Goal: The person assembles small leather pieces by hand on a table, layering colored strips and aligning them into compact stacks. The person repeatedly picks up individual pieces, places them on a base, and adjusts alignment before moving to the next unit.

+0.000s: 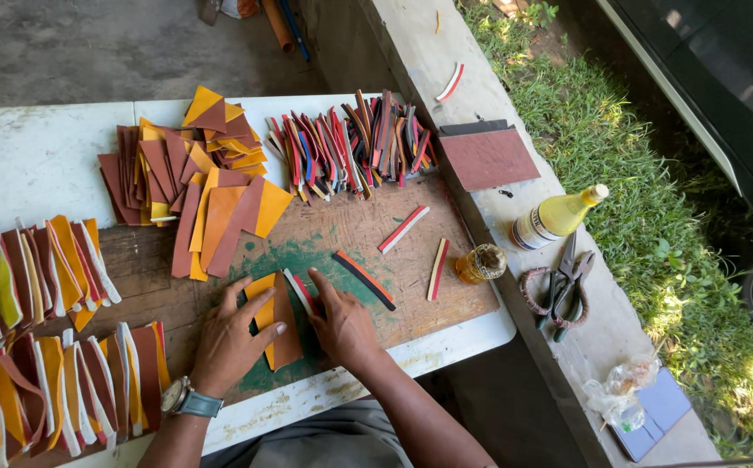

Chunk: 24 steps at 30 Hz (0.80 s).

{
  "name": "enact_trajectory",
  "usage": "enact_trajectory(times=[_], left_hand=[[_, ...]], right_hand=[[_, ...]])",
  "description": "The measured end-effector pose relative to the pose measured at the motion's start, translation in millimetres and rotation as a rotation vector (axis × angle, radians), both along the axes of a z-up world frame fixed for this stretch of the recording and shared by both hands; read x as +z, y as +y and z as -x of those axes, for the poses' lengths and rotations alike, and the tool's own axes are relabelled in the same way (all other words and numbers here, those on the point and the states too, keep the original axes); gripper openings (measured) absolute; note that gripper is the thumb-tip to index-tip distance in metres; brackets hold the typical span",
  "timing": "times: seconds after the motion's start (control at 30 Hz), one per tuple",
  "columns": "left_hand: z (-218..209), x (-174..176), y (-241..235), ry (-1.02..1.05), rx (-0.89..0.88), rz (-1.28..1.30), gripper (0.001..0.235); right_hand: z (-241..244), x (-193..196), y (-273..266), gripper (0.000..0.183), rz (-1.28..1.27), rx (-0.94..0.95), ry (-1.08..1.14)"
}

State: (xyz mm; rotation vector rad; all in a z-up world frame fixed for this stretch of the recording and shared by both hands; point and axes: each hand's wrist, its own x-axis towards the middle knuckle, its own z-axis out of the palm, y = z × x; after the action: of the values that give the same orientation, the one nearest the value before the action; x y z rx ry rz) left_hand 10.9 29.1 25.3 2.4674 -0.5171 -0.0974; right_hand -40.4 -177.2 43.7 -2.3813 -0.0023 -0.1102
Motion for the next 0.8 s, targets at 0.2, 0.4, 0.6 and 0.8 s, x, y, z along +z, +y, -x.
enact_trajectory(times=[0.2,0.4,0.6,0.8], left_hand=[[0.1,3.6,-0.5,0.010,0.011,-0.019,0.065],[3.0,4.7,-2.1,0.054,0.049,0.107,0.073],[0.1,7.3,-0.3,0.108,0.063,0.062,0.079],[1.5,-7.6,1.3,0.046,0.051,0.114,0.078]], right_hand=[[-8.4,-5.6,6.2,0.070,-0.109,-0.005,0.033],[-15.0,-2.5,-22.1,0.076,-0.290,-0.126,0.196],[-17.0,10.0,-119.0,0.081,0.069,-0.381,-0.193],[-70.6,-8.5,-140.3,0.070,0.399,-0.150,0.028]])
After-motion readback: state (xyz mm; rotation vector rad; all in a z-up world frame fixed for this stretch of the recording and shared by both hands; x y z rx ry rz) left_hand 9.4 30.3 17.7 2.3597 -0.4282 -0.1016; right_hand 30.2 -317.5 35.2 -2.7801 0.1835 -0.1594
